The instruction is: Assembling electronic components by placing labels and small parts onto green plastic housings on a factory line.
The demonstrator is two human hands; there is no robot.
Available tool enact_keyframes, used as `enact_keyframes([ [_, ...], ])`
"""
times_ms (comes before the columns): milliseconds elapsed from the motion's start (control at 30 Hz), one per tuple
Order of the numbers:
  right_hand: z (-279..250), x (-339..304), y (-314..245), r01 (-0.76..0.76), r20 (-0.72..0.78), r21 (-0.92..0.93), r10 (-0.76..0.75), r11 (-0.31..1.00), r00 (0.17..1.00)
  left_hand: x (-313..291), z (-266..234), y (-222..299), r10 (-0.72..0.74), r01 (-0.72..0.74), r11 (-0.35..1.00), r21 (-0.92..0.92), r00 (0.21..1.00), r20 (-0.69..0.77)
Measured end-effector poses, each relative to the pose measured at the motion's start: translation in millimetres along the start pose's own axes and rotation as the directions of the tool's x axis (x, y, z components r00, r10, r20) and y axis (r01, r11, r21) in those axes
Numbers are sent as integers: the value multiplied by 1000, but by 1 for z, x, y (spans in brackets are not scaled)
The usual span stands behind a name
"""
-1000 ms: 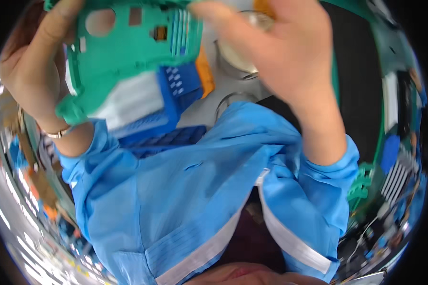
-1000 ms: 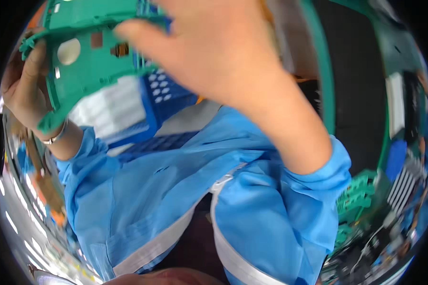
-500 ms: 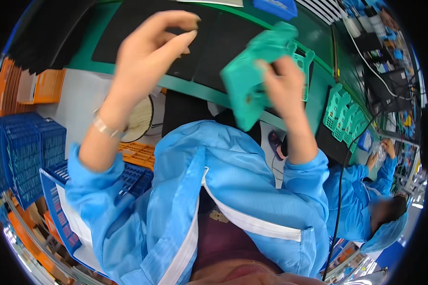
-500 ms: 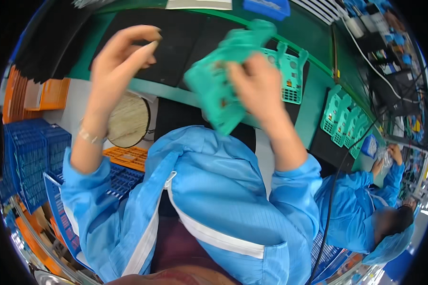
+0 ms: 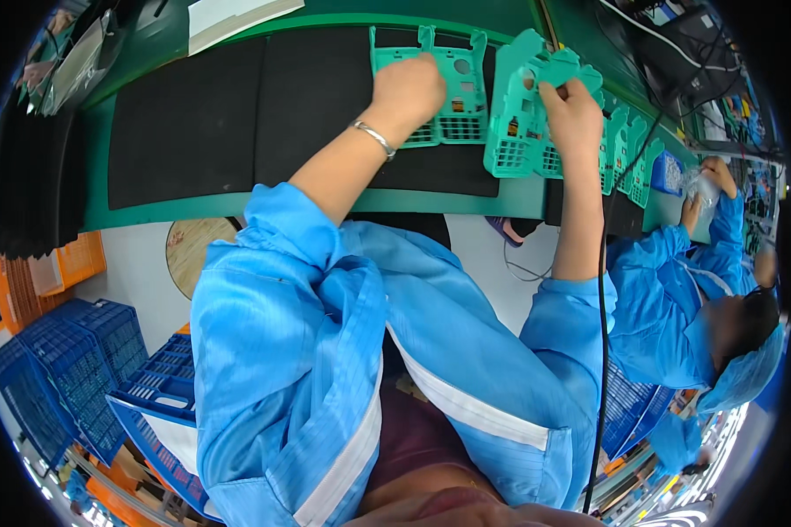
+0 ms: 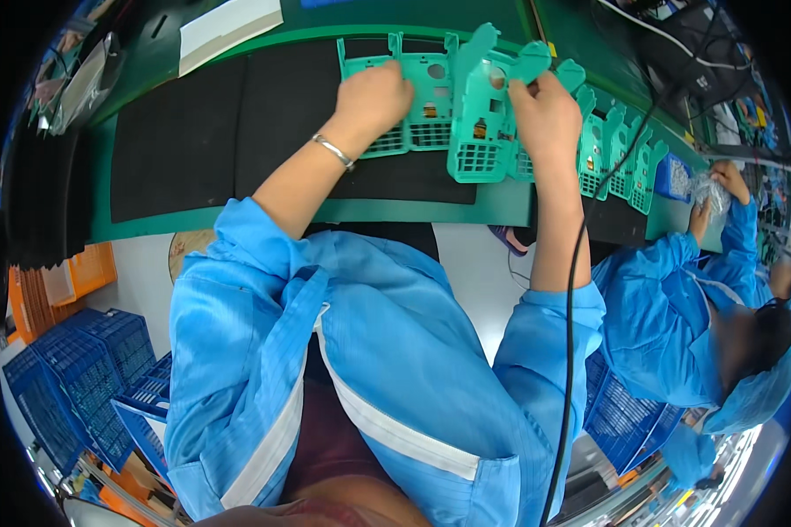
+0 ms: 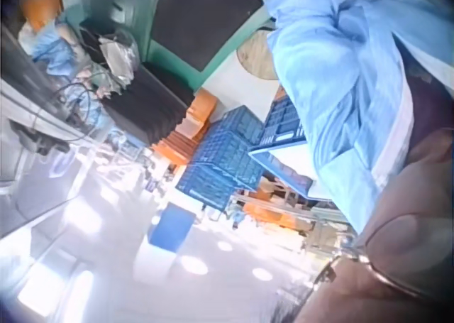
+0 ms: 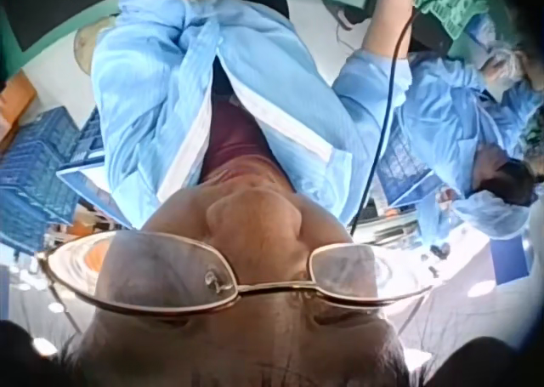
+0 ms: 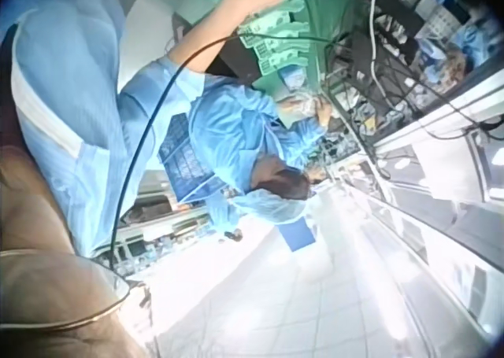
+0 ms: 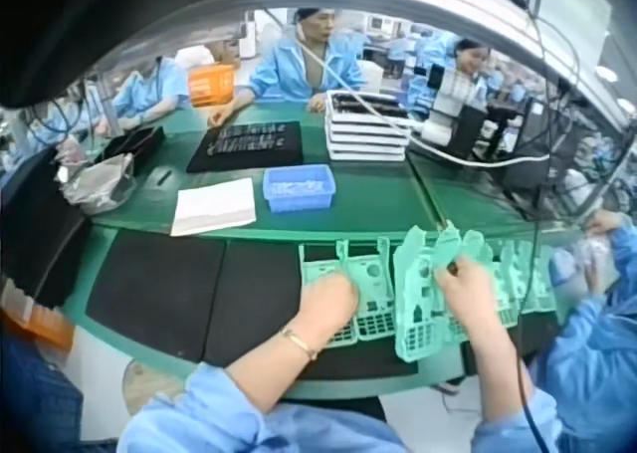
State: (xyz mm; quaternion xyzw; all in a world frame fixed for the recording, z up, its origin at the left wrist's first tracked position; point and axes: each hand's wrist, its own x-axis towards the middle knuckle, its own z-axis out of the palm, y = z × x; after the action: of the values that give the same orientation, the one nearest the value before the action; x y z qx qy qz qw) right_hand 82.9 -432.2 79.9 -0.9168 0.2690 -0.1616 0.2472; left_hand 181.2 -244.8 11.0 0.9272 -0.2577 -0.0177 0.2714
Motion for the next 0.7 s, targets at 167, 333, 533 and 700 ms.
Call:
enact_keyframes([
  [167, 9, 12, 10, 20, 81, 86, -27, 996, 996, -5, -24, -18, 1, -2, 994, 112, 1000, 9],
  [333, 27, 26, 16, 148, 145, 80, -159, 986, 977, -12, -63, -44, 51, -25, 962, 270, 994, -92],
  [533, 46, 49, 9, 247, 272, -42, -227, 968, 935, -5, -54, -46, -30, 86, 945, 316, 983, -179],
  [700, 70, 48, 10, 242, 249, -126, -206, 962, 946, -16, -43, -35, -185, 174, 971, 162, 981, 57],
])
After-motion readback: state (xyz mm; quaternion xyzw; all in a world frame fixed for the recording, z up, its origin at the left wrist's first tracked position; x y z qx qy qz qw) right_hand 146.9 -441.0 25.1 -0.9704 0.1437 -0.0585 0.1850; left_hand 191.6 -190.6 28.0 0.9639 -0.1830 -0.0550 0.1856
